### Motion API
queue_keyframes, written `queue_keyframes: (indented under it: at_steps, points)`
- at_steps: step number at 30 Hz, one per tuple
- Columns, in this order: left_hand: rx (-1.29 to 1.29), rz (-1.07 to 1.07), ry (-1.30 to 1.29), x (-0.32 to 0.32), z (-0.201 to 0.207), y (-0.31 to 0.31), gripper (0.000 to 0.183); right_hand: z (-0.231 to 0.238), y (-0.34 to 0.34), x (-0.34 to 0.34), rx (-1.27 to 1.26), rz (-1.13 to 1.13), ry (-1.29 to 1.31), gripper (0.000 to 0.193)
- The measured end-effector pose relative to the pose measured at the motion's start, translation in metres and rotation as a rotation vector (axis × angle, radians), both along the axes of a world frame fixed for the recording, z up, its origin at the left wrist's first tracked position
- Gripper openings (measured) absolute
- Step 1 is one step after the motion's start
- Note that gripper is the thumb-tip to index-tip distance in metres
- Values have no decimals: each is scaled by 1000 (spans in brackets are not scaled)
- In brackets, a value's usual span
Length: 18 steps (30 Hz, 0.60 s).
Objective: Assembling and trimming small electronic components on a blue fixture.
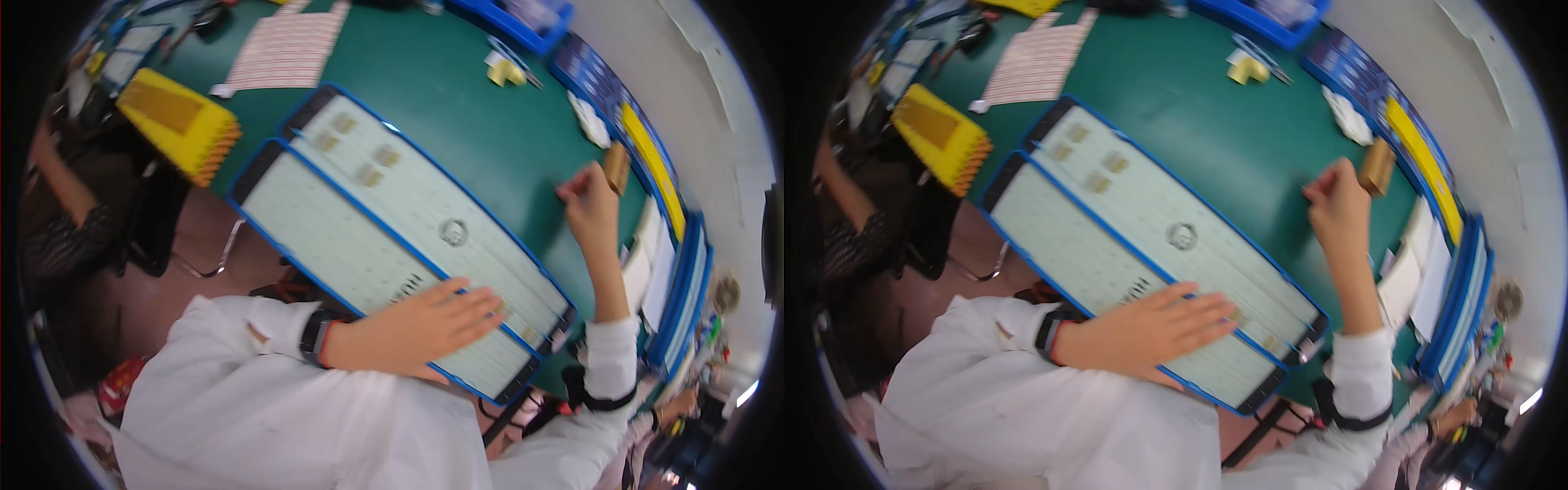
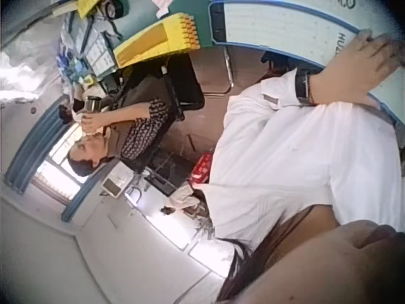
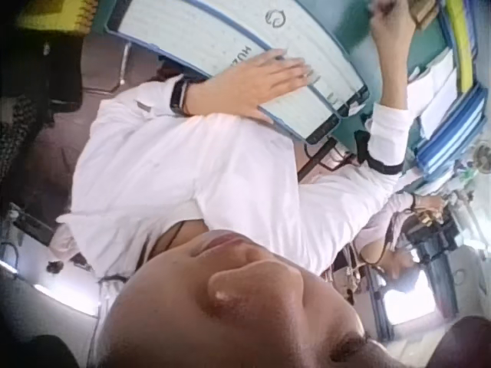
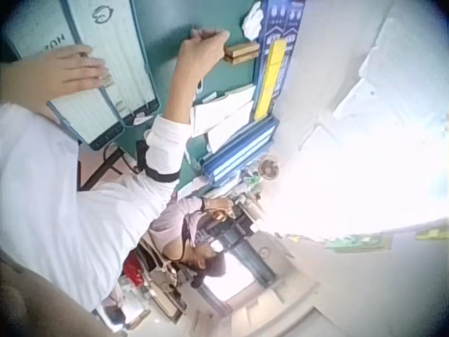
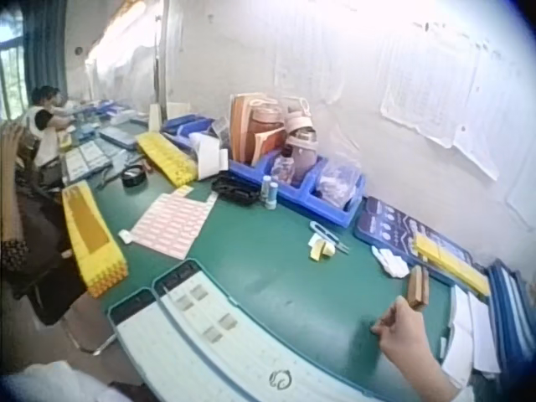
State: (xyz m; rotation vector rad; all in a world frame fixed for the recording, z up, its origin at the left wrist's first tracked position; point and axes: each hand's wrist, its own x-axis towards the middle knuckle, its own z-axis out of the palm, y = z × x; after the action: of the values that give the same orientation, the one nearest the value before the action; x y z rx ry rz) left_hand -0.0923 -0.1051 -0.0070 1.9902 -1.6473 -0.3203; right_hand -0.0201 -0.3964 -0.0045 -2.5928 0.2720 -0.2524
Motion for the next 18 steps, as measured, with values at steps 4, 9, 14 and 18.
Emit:
queue_keyframes:
  at_steps: [4, 9, 14, 18]
  points:
    - [-58, -1, -28, -3, -1, 0, 96, 7, 1, -22, -88, 83, -26, 27]
    - [6, -40, 22, 9, 6, 7, 95, 91, 26, -96, 61, -37, -100, 31]
    - [6, -111, 107, 21, 12, 6, 93, 86, 74, -166, 233, -145, 87, 30]
    - [0, -88, 77, 4, 20, 6, 86, 53, 87, -179, 134, -95, 82, 37]
